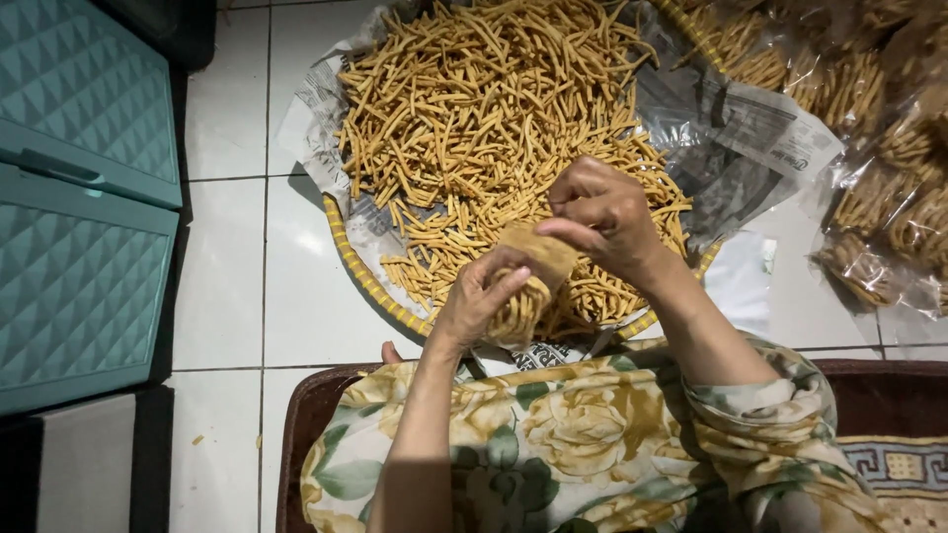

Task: Packing thin noodle-like snacks into small plastic bags from a large pile on a tray.

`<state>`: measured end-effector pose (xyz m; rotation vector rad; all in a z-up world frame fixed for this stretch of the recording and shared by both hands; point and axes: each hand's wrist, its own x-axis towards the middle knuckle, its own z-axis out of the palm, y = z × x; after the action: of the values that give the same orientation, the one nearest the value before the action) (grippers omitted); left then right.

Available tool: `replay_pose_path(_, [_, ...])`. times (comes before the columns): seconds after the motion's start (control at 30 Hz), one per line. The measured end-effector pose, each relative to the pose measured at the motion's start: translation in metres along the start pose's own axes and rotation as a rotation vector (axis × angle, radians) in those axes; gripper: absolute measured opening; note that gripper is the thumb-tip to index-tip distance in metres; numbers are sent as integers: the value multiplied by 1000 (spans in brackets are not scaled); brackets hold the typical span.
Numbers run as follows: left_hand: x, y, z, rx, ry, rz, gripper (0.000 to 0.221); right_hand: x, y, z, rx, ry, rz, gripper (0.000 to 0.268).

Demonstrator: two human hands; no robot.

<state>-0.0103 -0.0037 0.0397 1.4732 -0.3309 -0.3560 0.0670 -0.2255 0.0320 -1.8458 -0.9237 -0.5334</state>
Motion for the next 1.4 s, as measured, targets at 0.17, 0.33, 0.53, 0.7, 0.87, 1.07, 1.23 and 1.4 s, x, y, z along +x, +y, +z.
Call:
replay_pose_path(0.17, [4, -9, -9, -11, 96, 4, 27, 2, -1, -24, 250, 49, 250, 30])
replay_pose_path(0.33, [5, -19, -17, 64, 239, -48, 23, 64, -79, -37, 101, -328, 905, 44])
replay_pose_path(0.53, [6, -13, -13, 49, 258, -29, 14, 32, -53, 5, 316, -401, 584, 18])
replay_pose_path(0.7, [5, 8, -7, 38, 236, -38, 20, 19, -46, 16, 326, -249, 565, 29])
replay_pose_path(0.87, [8, 0, -11, 98, 238, -13, 17, 15, -41, 19, 393, -131, 662, 36])
replay_pose_path(1.07, [7, -15, -8, 137, 213, -59, 16, 44, -70, 0, 111, -352, 682, 62])
replay_pose_path(1.23, [6, -1, -9, 221, 165, -124, 18, 30, -57, 12, -115, -545, 599, 32])
replay_pose_path(1.4, [11, -4, -18, 62, 97, -141, 42, 59, -62, -30, 39, -338, 1100, 41])
